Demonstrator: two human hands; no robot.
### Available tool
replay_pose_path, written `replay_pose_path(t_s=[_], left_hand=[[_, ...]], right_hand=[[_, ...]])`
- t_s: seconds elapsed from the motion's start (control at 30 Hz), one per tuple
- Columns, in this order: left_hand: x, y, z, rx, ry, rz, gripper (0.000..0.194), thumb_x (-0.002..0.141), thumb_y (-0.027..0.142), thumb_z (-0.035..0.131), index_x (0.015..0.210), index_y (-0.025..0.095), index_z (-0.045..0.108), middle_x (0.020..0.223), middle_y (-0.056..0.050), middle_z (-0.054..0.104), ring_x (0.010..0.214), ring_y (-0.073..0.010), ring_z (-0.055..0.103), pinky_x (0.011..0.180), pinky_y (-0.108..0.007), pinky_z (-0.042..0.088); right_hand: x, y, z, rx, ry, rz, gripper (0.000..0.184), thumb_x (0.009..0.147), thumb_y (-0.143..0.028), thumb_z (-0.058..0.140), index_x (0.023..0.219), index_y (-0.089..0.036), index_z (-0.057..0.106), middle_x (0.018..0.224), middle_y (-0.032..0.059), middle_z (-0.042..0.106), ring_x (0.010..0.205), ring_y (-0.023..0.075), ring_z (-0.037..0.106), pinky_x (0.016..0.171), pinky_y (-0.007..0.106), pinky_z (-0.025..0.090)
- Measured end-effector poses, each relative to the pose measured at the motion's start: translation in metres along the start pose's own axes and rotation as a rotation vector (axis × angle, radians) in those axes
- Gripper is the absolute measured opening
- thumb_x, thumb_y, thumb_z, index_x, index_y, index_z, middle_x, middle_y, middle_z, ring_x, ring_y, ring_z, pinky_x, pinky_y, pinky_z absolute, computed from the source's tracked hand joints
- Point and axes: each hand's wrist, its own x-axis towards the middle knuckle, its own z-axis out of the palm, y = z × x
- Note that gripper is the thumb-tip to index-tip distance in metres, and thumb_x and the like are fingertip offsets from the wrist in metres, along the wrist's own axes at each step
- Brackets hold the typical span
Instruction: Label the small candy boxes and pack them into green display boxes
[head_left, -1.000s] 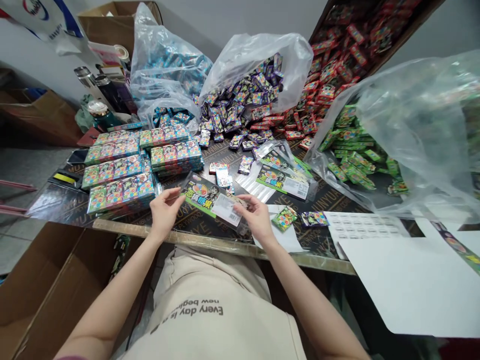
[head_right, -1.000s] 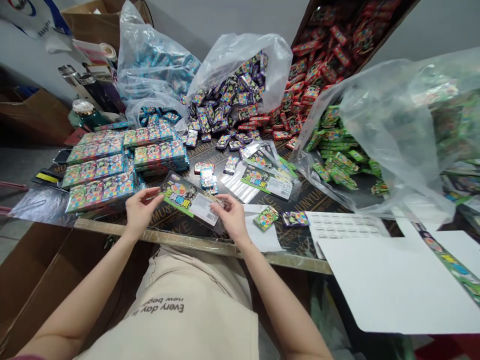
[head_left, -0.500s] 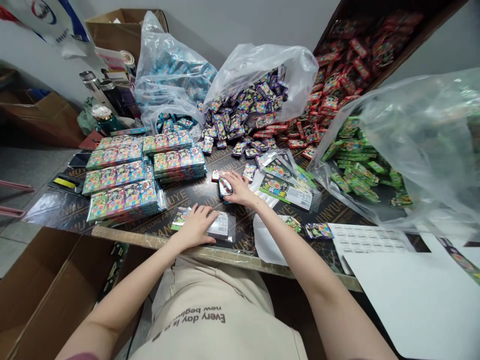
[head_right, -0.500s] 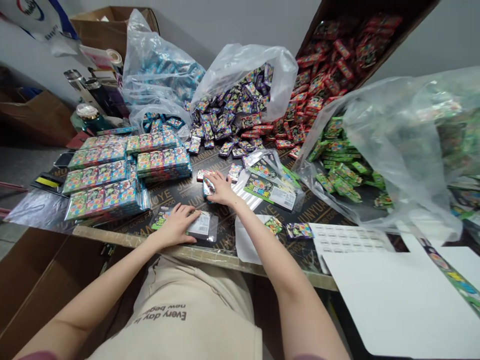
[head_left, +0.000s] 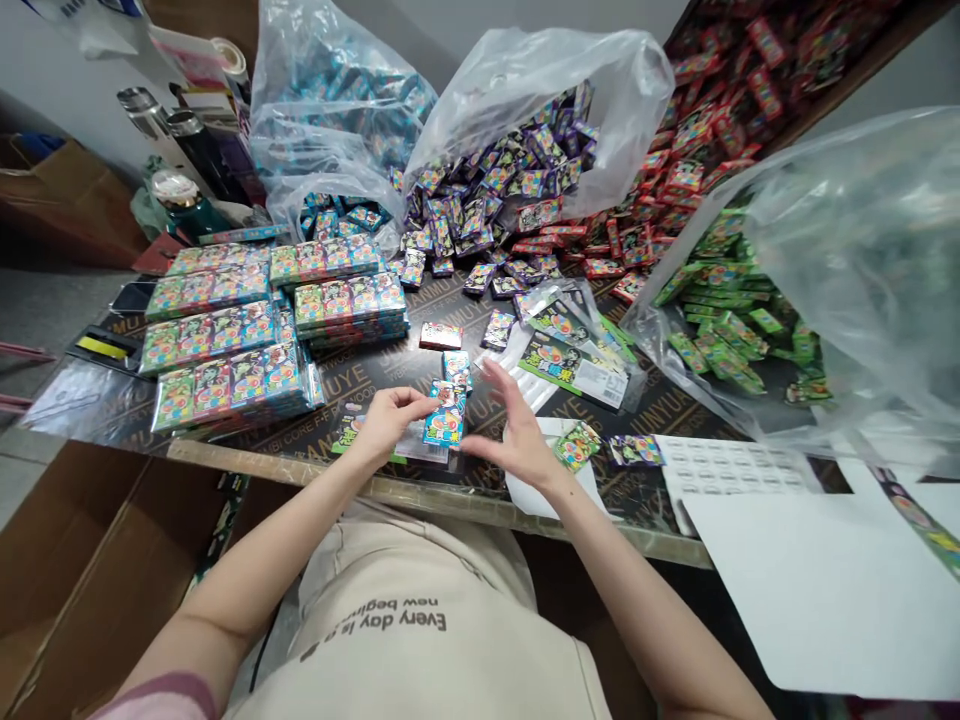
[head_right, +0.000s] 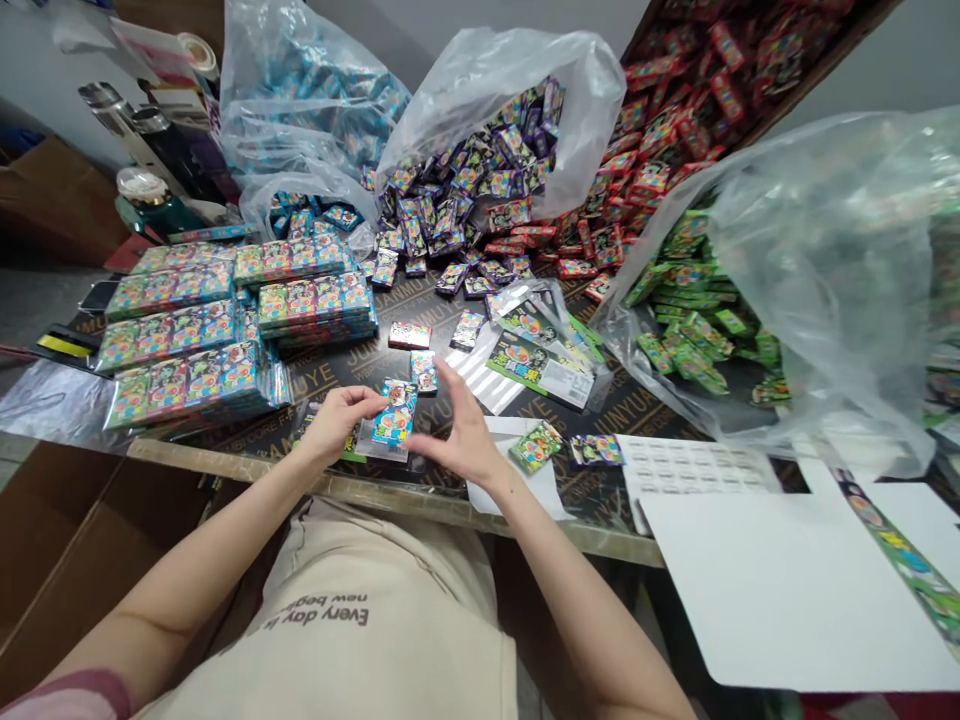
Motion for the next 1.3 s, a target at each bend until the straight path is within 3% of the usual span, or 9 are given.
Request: replay_pose_path(t_s=[0.1, 0.2, 0.3, 0.43, 0.7, 0.9, 1.07, 1.17, 1.3], left_hand=[[0.000, -0.004, 0.000, 0.065, -0.044, -0.004, 0.041, 0.062, 0.052, 0.076, 0.064, 0.012, 0.065, 0.061, -0.001, 0.062, 0.057, -0.0113, 0.053, 0.059, -0.024, 0.043], [-0.001, -0.006, -0.011, 0.400, -0.136, 0.218, 0.050, 0.068, 0.055, 0.071, 0.096, 0.014, 0.068, 0.095, -0.010, 0.068, 0.088, -0.0219, 0.062, 0.083, -0.036, 0.048], [-0.004, -0.011, -0.028, 0.923, -0.304, 0.477, 0.086, 0.058, 0.049, 0.081, 0.133, 0.022, 0.049, 0.138, -0.014, 0.050, 0.128, -0.0324, 0.044, 0.112, -0.056, 0.021], [-0.006, -0.025, -0.038, 1.343, -0.455, 0.532, 0.096, 0.060, 0.035, 0.081, 0.144, 0.023, 0.034, 0.138, -0.016, 0.047, 0.129, -0.0328, 0.042, 0.113, -0.062, 0.006], [-0.005, -0.030, -0.036, 1.258, -0.344, 0.609, 0.112, 0.064, 0.034, 0.074, 0.151, 0.021, 0.004, 0.131, -0.013, 0.051, 0.120, -0.0290, 0.050, 0.115, -0.056, 0.016], [-0.006, -0.027, -0.042, 1.155, -0.264, 0.585, 0.114, 0.064, 0.032, 0.074, 0.151, 0.023, 0.002, 0.138, -0.012, 0.048, 0.124, -0.0290, 0.048, 0.115, -0.054, 0.019], [-0.004, -0.020, -0.048, 1.077, -0.234, 0.543, 0.117, 0.060, 0.026, 0.075, 0.152, 0.022, 0.001, 0.129, -0.011, 0.054, 0.118, -0.0295, 0.051, 0.105, -0.046, 0.036], [-0.003, -0.016, -0.049, 1.106, -0.243, 0.526, 0.115, 0.060, 0.027, 0.075, 0.151, 0.023, 0.005, 0.127, -0.011, 0.055, 0.114, -0.0291, 0.052, 0.099, -0.043, 0.039], [-0.003, -0.014, -0.040, 1.304, -0.420, 0.583, 0.085, 0.062, 0.031, 0.072, 0.139, 0.022, 0.037, 0.128, -0.013, 0.050, 0.115, -0.0320, 0.048, 0.097, -0.045, 0.036]], right_hand=[[-0.012, -0.002, -0.002, -0.326, 0.040, -0.313, 0.080, 0.069, -0.043, 0.073, 0.139, -0.027, 0.038, 0.138, 0.0117, 0.049, 0.130, 0.0337, 0.042, 0.108, 0.053, 0.031], [-0.019, 0.001, -0.007, -0.418, 0.099, -0.359, 0.074, 0.071, -0.035, 0.068, 0.138, -0.028, 0.038, 0.123, 0.0092, 0.057, 0.116, 0.0315, 0.052, 0.102, 0.050, 0.035], [-0.024, 0.012, -0.015, -0.481, 0.185, -0.306, 0.073, 0.071, -0.033, 0.068, 0.137, -0.026, 0.038, 0.119, 0.0101, 0.057, 0.110, 0.0313, 0.054, 0.095, 0.047, 0.039], [-0.036, 0.029, -0.013, -0.591, 0.132, -0.266, 0.071, 0.071, -0.030, 0.068, 0.136, -0.023, 0.040, 0.120, 0.0125, 0.056, 0.110, 0.0318, 0.052, 0.092, 0.047, 0.039], [-0.041, 0.031, -0.002, -0.436, -0.010, -0.293, 0.067, 0.071, -0.028, 0.067, 0.133, -0.023, 0.042, 0.123, 0.0118, 0.056, 0.114, 0.0296, 0.051, 0.096, 0.048, 0.041], [-0.029, 0.028, -0.008, -0.387, 0.043, -0.349, 0.064, 0.070, -0.028, 0.068, 0.129, -0.024, 0.044, 0.121, 0.0107, 0.057, 0.113, 0.0291, 0.052, 0.098, 0.047, 0.040], [-0.028, 0.025, 0.000, -0.447, 0.074, -0.313, 0.061, 0.066, -0.033, 0.069, 0.123, -0.024, 0.047, 0.113, 0.0101, 0.057, 0.108, 0.0304, 0.053, 0.095, 0.047, 0.040], [-0.029, 0.026, 0.006, -0.477, 0.084, -0.310, 0.061, 0.065, -0.033, 0.069, 0.121, -0.024, 0.047, 0.112, 0.0102, 0.056, 0.106, 0.0304, 0.053, 0.093, 0.046, 0.039], [-0.031, 0.030, 0.017, -0.518, 0.026, -0.340, 0.066, 0.064, -0.034, 0.070, 0.124, -0.022, 0.046, 0.112, 0.0107, 0.055, 0.103, 0.0297, 0.053, 0.091, 0.046, 0.037]])
